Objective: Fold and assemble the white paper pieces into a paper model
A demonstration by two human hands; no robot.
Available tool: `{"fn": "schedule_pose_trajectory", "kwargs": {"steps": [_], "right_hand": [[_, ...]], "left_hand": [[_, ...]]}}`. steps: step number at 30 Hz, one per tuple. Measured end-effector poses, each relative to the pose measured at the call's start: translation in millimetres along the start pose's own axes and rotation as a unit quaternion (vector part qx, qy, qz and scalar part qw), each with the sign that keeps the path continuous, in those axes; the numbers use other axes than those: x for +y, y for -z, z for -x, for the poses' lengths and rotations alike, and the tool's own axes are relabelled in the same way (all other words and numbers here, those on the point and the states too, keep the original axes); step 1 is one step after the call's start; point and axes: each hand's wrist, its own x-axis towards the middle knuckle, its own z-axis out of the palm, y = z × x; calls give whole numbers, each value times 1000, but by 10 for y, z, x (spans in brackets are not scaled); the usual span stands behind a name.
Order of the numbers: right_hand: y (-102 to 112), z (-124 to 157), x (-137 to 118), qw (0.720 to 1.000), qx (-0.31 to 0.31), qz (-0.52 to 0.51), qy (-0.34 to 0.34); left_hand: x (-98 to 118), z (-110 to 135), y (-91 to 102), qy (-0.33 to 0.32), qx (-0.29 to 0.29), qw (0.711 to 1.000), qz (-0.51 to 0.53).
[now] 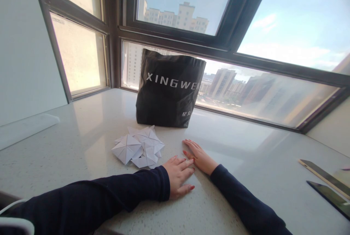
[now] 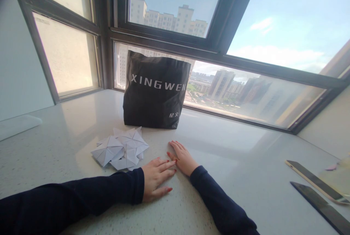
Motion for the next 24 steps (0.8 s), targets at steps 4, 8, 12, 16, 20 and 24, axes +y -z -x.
{"fn": "schedule_pose_trajectory", "kwargs": {"steps": [4, 8, 12, 16, 20, 24], "right_hand": [[11, -3, -11, 1000, -5, 0, 4], [6, -4, -10, 1000, -2, 1, 6], [-4, -4, -4, 1000, 7, 1, 9], [-7, -3, 2, 1000, 14, 1, 15], [-6, -4, 1, 1000, 17, 1, 19], [-4, -3, -1, 1000, 14, 3, 15]], "left_hand": [[4, 1, 8, -2, -5, 1000, 1], [6, 0, 5, -2, -5, 1000, 0], [-2, 1, -4, -4, -1, 1000, -5], [-8, 2, -9, -6, 3, 1000, -7], [-6, 1, -9, -5, 5, 1000, -8], [-5, 4, -10, -2, 6, 1000, -3]]}}
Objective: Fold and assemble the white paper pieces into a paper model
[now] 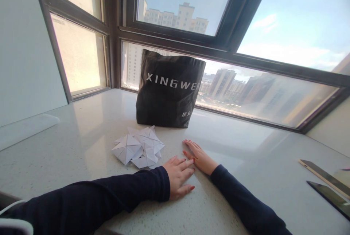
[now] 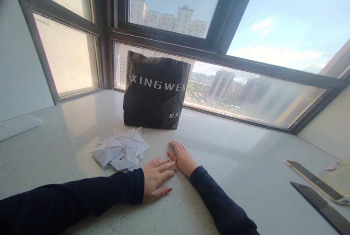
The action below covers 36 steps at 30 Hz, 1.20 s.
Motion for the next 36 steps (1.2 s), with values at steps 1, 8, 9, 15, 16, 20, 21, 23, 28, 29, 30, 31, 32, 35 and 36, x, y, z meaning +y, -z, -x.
{"fn": "schedule_pose_trajectory", "kwargs": {"steps": [1, 8, 9, 15, 16, 20, 21, 23, 28, 29, 30, 31, 32, 35, 36], "right_hand": [[0, 1, 0, 1000, 0, 1, 0], [-11, 5, 6, 1000, 5, -3, -1], [-12, 5, 6, 1000, 6, -3, 0], [-5, 5, -2, 1000, 5, -1, -2], [-4, 4, -3, 1000, 5, 0, -3], [0, 2, -1, 1000, 2, 1, -4], [1, 2, -1, 1000, 2, 0, -3], [5, 2, -1, 1000, 1, 0, -4], [18, 5, -12, 1000, -3, 0, -7], [19, 5, -14, 1000, -3, 0, -7], [21, 5, -16, 1000, -4, 0, -8], [22, 4, -17, 1000, -5, 0, -8], [23, 4, -18, 1000, -5, 1, -7], [27, 2, -20, 1000, -5, 0, -5], [29, 1, -20, 1000, -6, 0, -4]], "left_hand": [[-1, 1, -1, 1, 0, 1000, 1], [-5, 0, -14, -2, -3, 1000, -2], [-4, -1, -14, -3, -2, 1000, -4], [-5, -2, -14, -1, 1, 1000, -11], [-6, -1, -13, 0, 2, 1000, -10], [-4, 2, -6, -1, -1, 1000, -4], [-2, 2, -5, 0, -2, 1000, -2], [5, 0, -5, 5, -2, 1000, 1], [25, -4, -16, 19, 1, 1000, 5], [28, -5, -17, 23, 1, 1000, 4], [30, -6, -16, 27, 1, 1000, 5], [31, -7, -14, 27, 0, 1000, 6], [30, -8, -12, 25, -3, 1000, 8], [27, -13, -5, 17, -10, 1000, 12], [25, -15, -5, 17, -11, 1000, 11]]}}
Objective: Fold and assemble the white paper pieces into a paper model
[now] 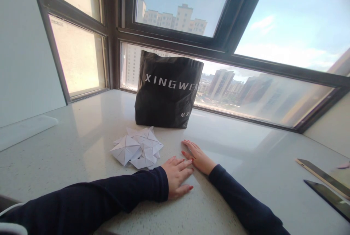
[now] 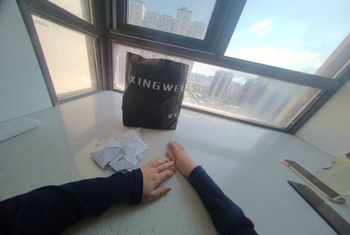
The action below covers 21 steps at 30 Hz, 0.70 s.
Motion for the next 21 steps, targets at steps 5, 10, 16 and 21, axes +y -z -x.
{"fn": "schedule_pose_trajectory", "kwargs": {"steps": [5, 10, 16, 21], "right_hand": [[1, 1, 4, 1000, -1, -2, 1], [-6, 6, 9, 1000, 3, -5, 1], [-8, 7, 14, 1000, 4, -7, 1], [-3, 2, 11, 1000, 0, -5, -2]], "left_hand": [[-7, 2, -4, -5, -1, 1000, 0], [-13, 8, 2, -6, -1, 1000, 2], [-19, 8, 5, -9, 0, 1000, 6], [-18, 5, 0, -7, -1, 1000, 4]]}}
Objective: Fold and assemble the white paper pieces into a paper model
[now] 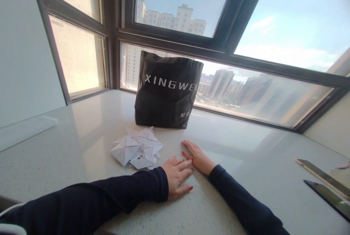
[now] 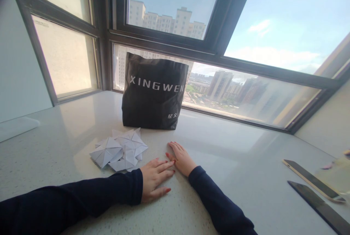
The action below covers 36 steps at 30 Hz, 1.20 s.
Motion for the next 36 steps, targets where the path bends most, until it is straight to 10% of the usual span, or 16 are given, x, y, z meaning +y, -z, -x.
{"fn": "schedule_pose_trajectory", "kwargs": {"steps": [28, 36], "right_hand": [[-4, 6, 3, 1000, -14, 7, -1], [74, 5, -53, 999, -21, 6, -33]], "left_hand": [[14, -55, 148, 14, 30, 998, -60], [-852, 154, 990, 356, 137, 924, -22]]}}
